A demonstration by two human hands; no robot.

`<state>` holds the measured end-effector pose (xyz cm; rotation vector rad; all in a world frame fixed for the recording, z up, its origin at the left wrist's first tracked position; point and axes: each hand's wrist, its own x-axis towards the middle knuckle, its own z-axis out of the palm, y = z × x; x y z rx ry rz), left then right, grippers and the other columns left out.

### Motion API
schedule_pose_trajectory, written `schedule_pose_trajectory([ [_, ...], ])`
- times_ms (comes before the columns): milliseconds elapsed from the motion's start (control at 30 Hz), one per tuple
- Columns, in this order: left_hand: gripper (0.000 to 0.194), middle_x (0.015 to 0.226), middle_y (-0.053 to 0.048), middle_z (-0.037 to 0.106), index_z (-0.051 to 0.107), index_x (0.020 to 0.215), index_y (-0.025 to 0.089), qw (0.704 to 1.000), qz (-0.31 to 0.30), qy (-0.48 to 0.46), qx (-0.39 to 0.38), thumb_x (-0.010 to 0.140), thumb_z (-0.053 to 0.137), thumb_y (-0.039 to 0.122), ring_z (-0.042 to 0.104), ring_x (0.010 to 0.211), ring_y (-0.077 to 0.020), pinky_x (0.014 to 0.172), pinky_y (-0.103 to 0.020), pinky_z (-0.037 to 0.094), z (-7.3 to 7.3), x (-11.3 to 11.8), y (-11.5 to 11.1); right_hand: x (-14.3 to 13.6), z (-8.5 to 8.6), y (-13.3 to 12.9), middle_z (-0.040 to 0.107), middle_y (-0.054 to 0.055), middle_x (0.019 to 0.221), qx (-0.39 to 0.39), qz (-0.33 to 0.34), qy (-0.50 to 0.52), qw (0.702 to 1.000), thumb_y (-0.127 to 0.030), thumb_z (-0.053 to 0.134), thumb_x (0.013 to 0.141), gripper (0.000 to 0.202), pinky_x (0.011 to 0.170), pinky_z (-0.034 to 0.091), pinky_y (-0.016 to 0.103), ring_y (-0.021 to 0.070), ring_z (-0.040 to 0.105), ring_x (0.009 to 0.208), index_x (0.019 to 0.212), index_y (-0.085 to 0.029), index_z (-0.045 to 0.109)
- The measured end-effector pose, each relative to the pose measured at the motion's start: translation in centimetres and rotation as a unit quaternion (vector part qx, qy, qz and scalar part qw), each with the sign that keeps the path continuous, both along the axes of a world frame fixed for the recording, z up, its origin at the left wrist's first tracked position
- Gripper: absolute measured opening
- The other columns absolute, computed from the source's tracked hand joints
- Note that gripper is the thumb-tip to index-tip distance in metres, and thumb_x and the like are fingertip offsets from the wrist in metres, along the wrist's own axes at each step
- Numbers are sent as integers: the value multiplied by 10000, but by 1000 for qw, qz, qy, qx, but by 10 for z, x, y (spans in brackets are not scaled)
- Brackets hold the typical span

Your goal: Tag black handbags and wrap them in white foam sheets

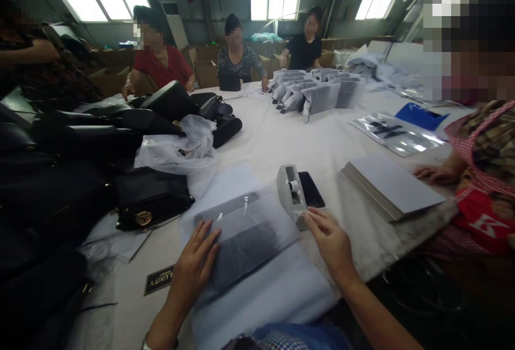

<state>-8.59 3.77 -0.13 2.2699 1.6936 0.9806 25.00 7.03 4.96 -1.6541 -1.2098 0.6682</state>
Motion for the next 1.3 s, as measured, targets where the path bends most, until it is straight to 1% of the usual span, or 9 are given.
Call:
schedule_pose_trajectory([
  [333, 424, 1536, -47, 403, 495, 1386, 295, 1000, -4, 2, -2, 966, 492, 238, 312, 1445, -280, 1135, -528, 394, -2, -1, 1, -2, 9, 4, 720, 60, 1140, 5, -5, -16, 1000, -502, 708, 790, 379, 1004, 488, 443, 287, 633, 1111, 1059, -240, 756],
  [467, 420, 1529, -50, 414, 502, 1380, 286, 1000, -1, 0, -1, 963, 500, 239, 312, 1445, -277, 1136, -520, 396, -1, 0, 1, -1, 9, -1, 748, 72, 1018, -34, -21, 63, 997, -501, 754, 745, 408, 716, 558, 313, 217, 669, 855, 1036, -215, 765],
  [567, 417, 1529, -47, 415, 505, 1378, 282, 1000, -6, -1, -1, 964, 495, 234, 306, 1448, -273, 1143, -515, 388, -1, 0, 1, -1, 1, -9, 745, 108, 955, -104, -22, 192, 976, -498, 787, 699, 428, 470, 460, 232, 156, 609, 656, 982, -177, 775],
  [667, 416, 1536, -44, 403, 505, 1377, 283, 1000, -6, -5, -5, 964, 495, 236, 297, 1452, -273, 1149, -515, 379, -2, -1, 1, -1, -12, -10, 740, 118, 869, -146, -32, 262, 953, -471, 835, 626, 397, 423, 424, 221, 136, 568, 576, 873, -165, 783],
  [900, 403, 1518, -49, 432, 527, 1363, 278, 1000, -2, -15, 0, 962, 501, 239, 315, 1444, -268, 1140, -498, 396, 1, -1, 2, 16, -41, -3, 702, 71, 699, -149, 3, 121, 981, -562, 806, 608, 453, 433, 392, 249, 115, 473, 478, 742, -132, 760],
  [1000, 381, 1510, -52, 443, 559, 1336, 274, 1000, -10, -15, -1, 962, 500, 232, 311, 1446, -269, 1136, -492, 403, 4, -2, 1, 13, -33, -9, 716, 62, 714, -170, 59, 36, 983, -589, 752, 673, 468, 474, 427, 271, 147, 521, 511, 837, -152, 777],
  [1133, 350, 1512, -51, 441, 604, 1290, 273, 1000, -17, -24, -5, 962, 496, 215, 292, 1454, -268, 1136, -492, 401, 6, -5, -1, -27, 15, -5, 732, 45, 802, -86, 254, -82, 960, -499, 669, 825, 319, 664, 501, 287, 195, 632, 705, 922, -211, 767],
  [1233, 334, 1509, -59, 443, 618, 1268, 261, 999, -17, -37, -12, 966, 487, 203, 294, 1454, -258, 1143, -487, 392, 6, -6, -3, -74, 52, 21, 712, 40, 792, -25, 462, -149, 874, -414, 593, 906, 258, 674, 479, 274, 176, 620, 721, 874, -210, 747],
  [1300, 331, 1508, -57, 445, 615, 1266, 258, 998, -8, -57, -15, 969, 481, 199, 319, 1444, -246, 1145, -477, 392, 6, -5, -5, -104, 64, 45, 697, 31, 760, 9, 569, -176, 803, -373, 571, 923, 249, 673, 462, 264, 158, 604, 696, 865, -198, 739],
])
